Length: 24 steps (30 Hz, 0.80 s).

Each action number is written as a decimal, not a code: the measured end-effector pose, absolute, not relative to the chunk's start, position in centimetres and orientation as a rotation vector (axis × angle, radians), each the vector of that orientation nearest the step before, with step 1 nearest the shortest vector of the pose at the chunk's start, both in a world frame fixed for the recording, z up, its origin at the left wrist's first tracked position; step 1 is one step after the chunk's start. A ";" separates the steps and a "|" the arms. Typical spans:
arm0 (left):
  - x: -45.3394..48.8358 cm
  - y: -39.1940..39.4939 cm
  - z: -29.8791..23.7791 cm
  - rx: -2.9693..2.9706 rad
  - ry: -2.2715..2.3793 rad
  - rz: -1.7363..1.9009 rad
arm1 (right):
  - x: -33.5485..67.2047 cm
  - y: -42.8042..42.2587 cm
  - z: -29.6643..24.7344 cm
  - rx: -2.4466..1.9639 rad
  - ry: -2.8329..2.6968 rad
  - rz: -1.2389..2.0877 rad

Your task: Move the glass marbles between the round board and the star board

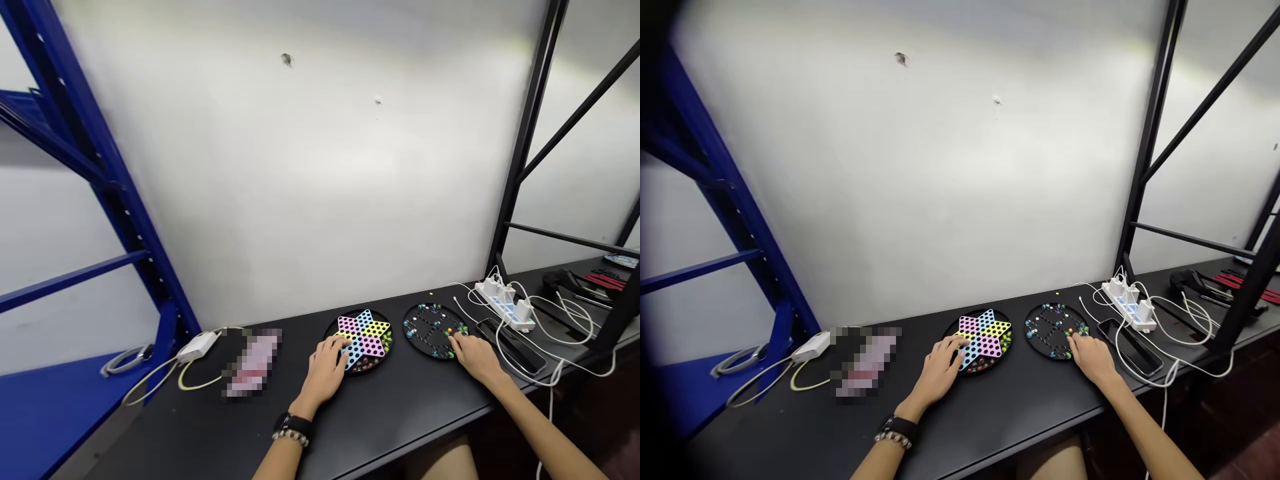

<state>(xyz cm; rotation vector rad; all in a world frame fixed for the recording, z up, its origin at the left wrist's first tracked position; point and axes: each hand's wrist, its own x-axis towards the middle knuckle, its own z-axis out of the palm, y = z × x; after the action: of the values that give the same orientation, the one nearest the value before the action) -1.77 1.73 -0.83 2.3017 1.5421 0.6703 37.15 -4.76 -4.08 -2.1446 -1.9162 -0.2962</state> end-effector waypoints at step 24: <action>-2.1 1.0 -0.4 2.291 1.541 0.661 | 26.4 3.1 2.2 -0.658 -0.205 1.601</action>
<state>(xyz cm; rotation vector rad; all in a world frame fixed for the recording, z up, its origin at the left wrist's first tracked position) -2.09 0.97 -0.40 2.2910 1.5415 0.6607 26.38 3.06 2.23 -0.6579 -0.2046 1.6011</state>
